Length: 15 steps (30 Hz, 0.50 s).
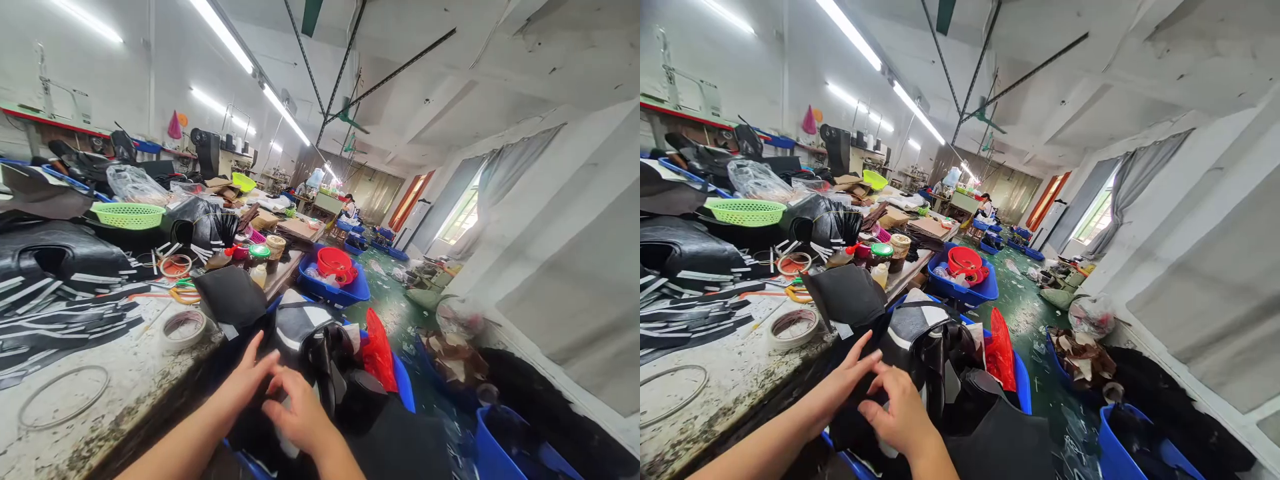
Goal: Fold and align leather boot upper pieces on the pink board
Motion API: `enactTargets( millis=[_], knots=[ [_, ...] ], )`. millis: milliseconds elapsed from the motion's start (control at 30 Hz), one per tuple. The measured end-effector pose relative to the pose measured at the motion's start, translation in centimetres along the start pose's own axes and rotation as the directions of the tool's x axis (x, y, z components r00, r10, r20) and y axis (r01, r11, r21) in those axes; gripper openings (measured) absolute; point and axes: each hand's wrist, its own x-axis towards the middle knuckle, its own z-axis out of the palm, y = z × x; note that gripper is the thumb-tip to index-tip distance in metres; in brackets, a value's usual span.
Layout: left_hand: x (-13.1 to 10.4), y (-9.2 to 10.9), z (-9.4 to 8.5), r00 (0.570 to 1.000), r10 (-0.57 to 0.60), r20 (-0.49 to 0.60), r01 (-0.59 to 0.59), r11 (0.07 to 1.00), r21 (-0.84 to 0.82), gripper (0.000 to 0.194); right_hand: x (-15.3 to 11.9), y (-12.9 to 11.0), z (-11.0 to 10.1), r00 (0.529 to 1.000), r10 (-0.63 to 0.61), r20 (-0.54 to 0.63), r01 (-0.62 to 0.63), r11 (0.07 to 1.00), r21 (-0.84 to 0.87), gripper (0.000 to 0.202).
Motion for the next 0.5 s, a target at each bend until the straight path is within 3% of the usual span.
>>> enactTargets(
  millis=[67, 167, 233, 300, 400, 500],
  knots=[
    [0.7, -0.1, 1.0, 0.996, 0.085, -0.007, -0.084, 0.996, 0.022, 0.084, -0.7, 1.1, -1.0, 0.992, 0.041, -0.123, -0.046, 0.998, -0.038, 0.018],
    [0.3, -0.6, 1.6, 0.985, 0.173, -0.005, -0.173, 0.984, 0.046, 0.081, -0.6, 3.6, -2.3, 0.907, 0.231, -0.352, -0.325, 0.916, -0.237, 0.029],
    [-0.3, -0.6, 1.7, 0.978, 0.207, 0.004, -0.207, 0.977, 0.056, 0.080, 0.2, 5.2, -2.8, 0.880, 0.353, -0.318, -0.455, 0.819, -0.350, 0.047],
    [-1.1, 0.0, 1.6, 0.969, 0.246, 0.009, -0.246, 0.967, 0.060, 0.080, 1.2, 6.6, -3.1, 0.856, 0.444, -0.265, -0.516, 0.768, -0.379, 0.049],
    [-2.4, 2.8, 0.9, 0.943, 0.333, 0.000, -0.333, 0.941, 0.060, 0.069, 2.5, 8.3, -3.9, 0.802, 0.521, -0.294, -0.596, 0.732, -0.330, 0.032],
    [-4.2, 7.4, -1.1, 0.916, 0.393, -0.077, -0.392, 0.920, 0.033, 0.060, 3.4, 10.2, -5.4, 0.770, 0.535, -0.348, -0.629, 0.728, -0.272, 0.028]
  ],
)
